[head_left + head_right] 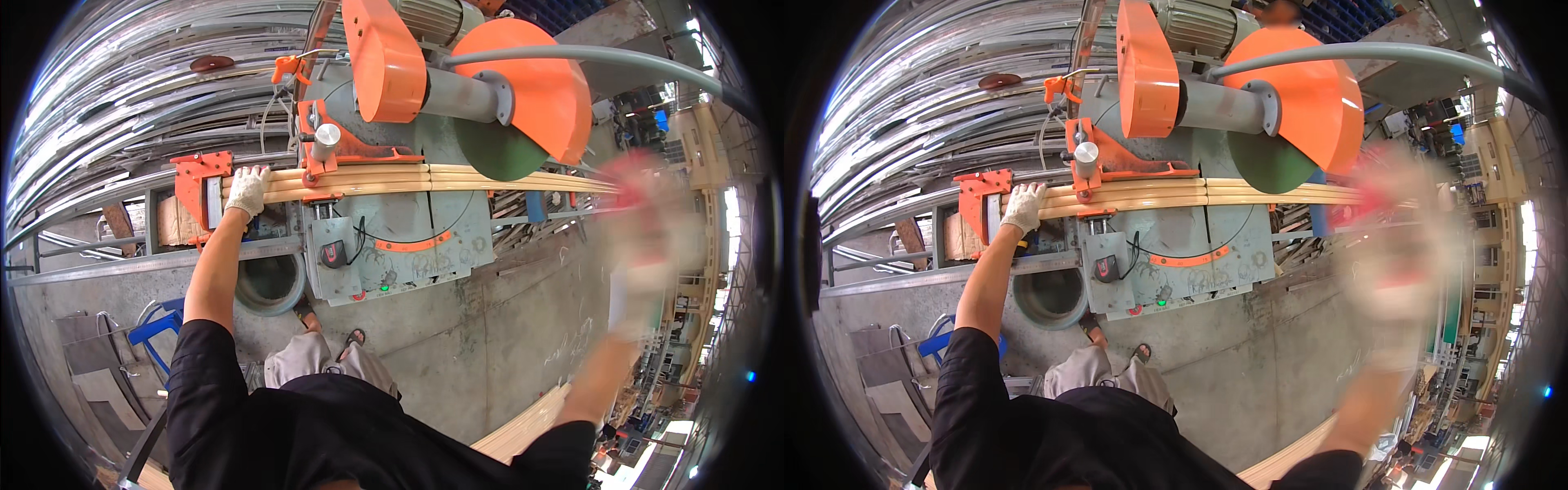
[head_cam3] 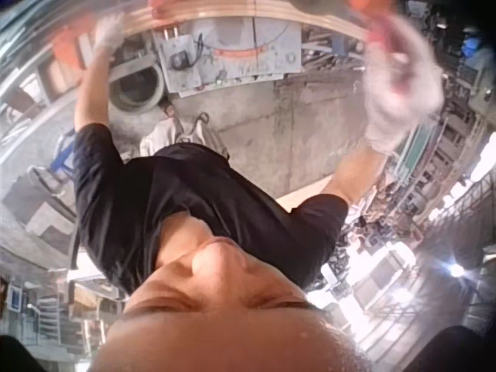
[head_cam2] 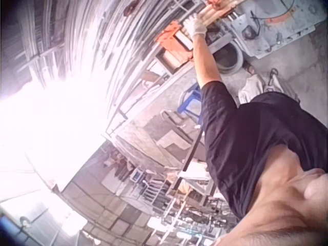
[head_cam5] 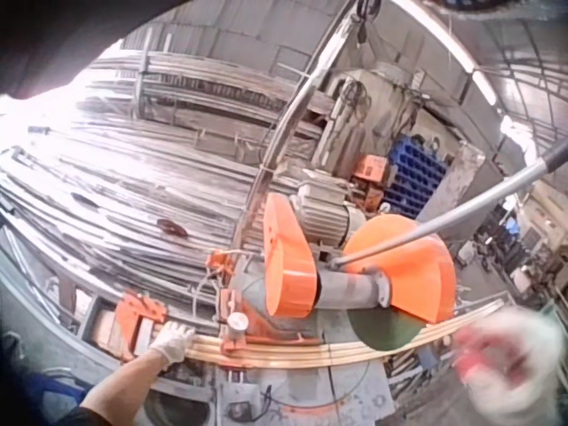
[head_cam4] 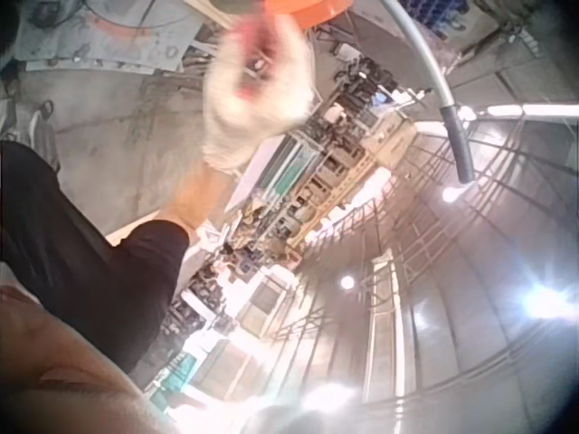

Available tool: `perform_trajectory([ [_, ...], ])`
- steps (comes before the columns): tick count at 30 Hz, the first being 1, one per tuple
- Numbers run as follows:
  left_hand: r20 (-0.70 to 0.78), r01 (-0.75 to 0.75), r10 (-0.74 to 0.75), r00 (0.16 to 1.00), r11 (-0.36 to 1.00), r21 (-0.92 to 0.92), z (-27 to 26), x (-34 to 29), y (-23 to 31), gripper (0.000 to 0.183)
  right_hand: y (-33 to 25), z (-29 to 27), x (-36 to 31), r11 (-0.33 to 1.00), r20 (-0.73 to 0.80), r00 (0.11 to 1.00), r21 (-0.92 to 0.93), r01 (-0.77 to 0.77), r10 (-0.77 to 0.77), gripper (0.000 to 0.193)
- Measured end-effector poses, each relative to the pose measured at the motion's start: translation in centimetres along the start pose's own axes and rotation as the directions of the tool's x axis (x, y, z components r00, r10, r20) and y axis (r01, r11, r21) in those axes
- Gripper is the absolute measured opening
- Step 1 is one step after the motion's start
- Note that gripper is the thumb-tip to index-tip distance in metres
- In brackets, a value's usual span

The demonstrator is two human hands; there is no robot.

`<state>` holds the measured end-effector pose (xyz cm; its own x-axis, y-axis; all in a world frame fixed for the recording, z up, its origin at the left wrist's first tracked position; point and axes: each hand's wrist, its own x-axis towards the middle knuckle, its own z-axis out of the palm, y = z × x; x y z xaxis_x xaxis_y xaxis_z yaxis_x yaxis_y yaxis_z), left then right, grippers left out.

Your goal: The person places several metal tubes onto a miter saw, pulls a lever down to cut the tubes while sparks are visible, and then moves the cut pieces into a bin and onto a rack.

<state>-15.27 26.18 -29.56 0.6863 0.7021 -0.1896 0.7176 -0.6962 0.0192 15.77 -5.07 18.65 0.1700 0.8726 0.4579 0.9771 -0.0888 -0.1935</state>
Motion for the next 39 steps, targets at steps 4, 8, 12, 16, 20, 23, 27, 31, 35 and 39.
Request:
perform_trajectory([
  [4, 0.083, -0.059, 0.061, 0.995, 0.998, -0.021, 0.3, 2.2, 0.9, 0.09, 8.0, 20.2, -20.5, 0.861, 0.798, 0.373, -0.329, -0.387, 0.472, 0.036],
  [8, 0.167, -0.118, 0.11, 0.98, 0.992, 0.038, -1.1, 3.8, 2.4, 0.098, 13.1, 36.4, -40.5, 0.625, 0.593, 0.281, -0.519, -0.583, 0.755, 0.044],
  [12, 0.185, -0.094, 0.082, 0.979, 0.994, 0.058, -0.4, 2.9, 0.9, 0.097, 12.0, 41.8, -40.9, 0.507, 0.495, 0.215, -0.587, -0.631, 0.842, 0.048],
  [16, 0.175, -0.1, 0.092, 0.98, 0.994, 0.036, -0.5, 2.5, 0.6, 0.097, 13.8, 41.7, -41.1, 0.646, 0.593, 0.302, -0.537, -0.542, 0.747, 0.046],
  [20, 0.13, -0.126, 0.121, 0.984, 0.991, 0.033, -0.8, 3.4, 2.1, 0.096, 14.4, 41.5, -43.4, 0.65, 0.581, 0.335, -0.498, -0.574, 0.741, 0.052],
  [23, 0.151, -0.11, 0.105, 0.983, 0.994, 0.023, -0.8, 2.6, 1.2, 0.097, 12.3, 40.2, -41.9, 0.582, 0.541, 0.309, -0.457, -0.673, 0.782, 0.053],
  [27, -0.01, -0.096, 0.095, 0.995, 0.995, -0.042, 0.8, 1.8, 1.5, 0.058, 11.3, 35.4, -43.4, 0.559, 0.503, 0.344, -0.378, -0.738, 0.793, 0.044],
  [31, -0.097, -0.125, 0.116, 0.989, 0.988, -0.095, -2.6, -2.2, 2.4, 0.039, 11.0, 30.7, -46.7, 0.551, 0.576, 0.271, -0.39, -0.738, 0.771, 0.041],
  [35, -0.157, -0.056, 0.028, 0.987, 0.982, -0.18, -5.4, -12.7, 2.3, 0.049, 12.3, 27.8, -52.8, 0.556, 0.678, 0.091, -0.511, -0.656, 0.73, 0.042],
  [39, -0.044, 0.241, -0.26, 0.965, 0.938, -0.249, -9.5, -29.6, 4.9, 0.045, 14.9, 29.1, -60.0, 0.603, 0.736, 0.07, -0.49, -0.63, 0.673, 0.041],
])
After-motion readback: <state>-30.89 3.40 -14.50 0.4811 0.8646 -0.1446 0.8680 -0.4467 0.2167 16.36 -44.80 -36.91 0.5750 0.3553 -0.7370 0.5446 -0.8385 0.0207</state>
